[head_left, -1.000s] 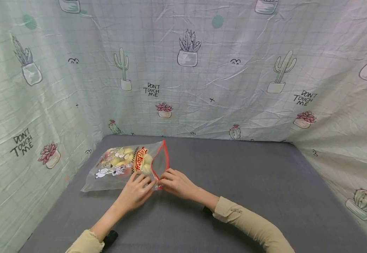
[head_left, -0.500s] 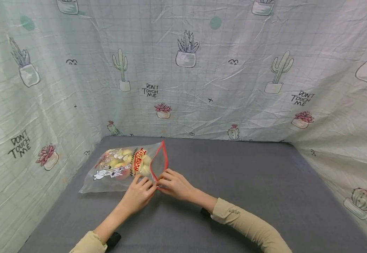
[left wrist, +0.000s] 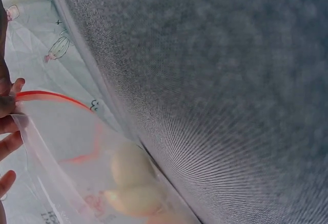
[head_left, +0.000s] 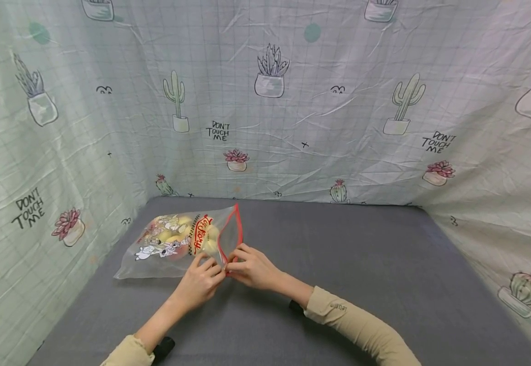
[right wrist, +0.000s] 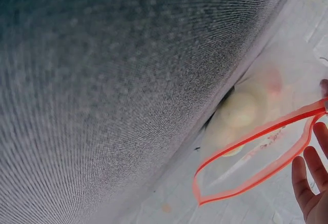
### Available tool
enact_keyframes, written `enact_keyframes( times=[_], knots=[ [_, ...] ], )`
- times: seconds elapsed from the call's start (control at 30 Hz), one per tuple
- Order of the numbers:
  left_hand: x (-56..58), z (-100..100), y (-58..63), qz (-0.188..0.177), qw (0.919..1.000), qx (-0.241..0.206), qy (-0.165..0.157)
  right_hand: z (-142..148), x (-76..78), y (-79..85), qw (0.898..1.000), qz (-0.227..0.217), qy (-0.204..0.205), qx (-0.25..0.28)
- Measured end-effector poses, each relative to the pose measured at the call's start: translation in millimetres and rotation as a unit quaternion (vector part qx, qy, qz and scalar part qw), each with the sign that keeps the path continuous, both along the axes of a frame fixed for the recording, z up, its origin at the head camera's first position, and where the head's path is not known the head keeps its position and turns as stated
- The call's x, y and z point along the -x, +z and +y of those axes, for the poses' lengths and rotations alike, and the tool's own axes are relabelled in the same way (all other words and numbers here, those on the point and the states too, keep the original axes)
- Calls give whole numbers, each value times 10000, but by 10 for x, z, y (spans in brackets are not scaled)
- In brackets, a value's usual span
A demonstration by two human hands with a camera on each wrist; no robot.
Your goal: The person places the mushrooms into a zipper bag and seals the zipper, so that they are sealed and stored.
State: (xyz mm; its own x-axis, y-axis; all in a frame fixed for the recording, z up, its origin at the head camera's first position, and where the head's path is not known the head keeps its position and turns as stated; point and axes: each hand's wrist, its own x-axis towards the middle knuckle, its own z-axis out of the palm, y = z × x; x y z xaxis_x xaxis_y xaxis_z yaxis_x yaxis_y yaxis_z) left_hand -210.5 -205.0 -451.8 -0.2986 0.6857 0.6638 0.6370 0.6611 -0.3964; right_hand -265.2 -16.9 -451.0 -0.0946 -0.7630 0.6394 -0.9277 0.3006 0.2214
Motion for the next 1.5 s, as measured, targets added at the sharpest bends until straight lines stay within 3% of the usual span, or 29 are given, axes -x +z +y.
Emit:
enact_keyframes(
  times=[1.0,1.5],
  knots=[
    [22,-26,-34,374,9989,-21,-287,-20,68,6,9990,-249,-56,-373],
    [-26,-76,-9,52,9998,135,-136,-40,140,-22,9974,-165,-509,-474]
  ],
)
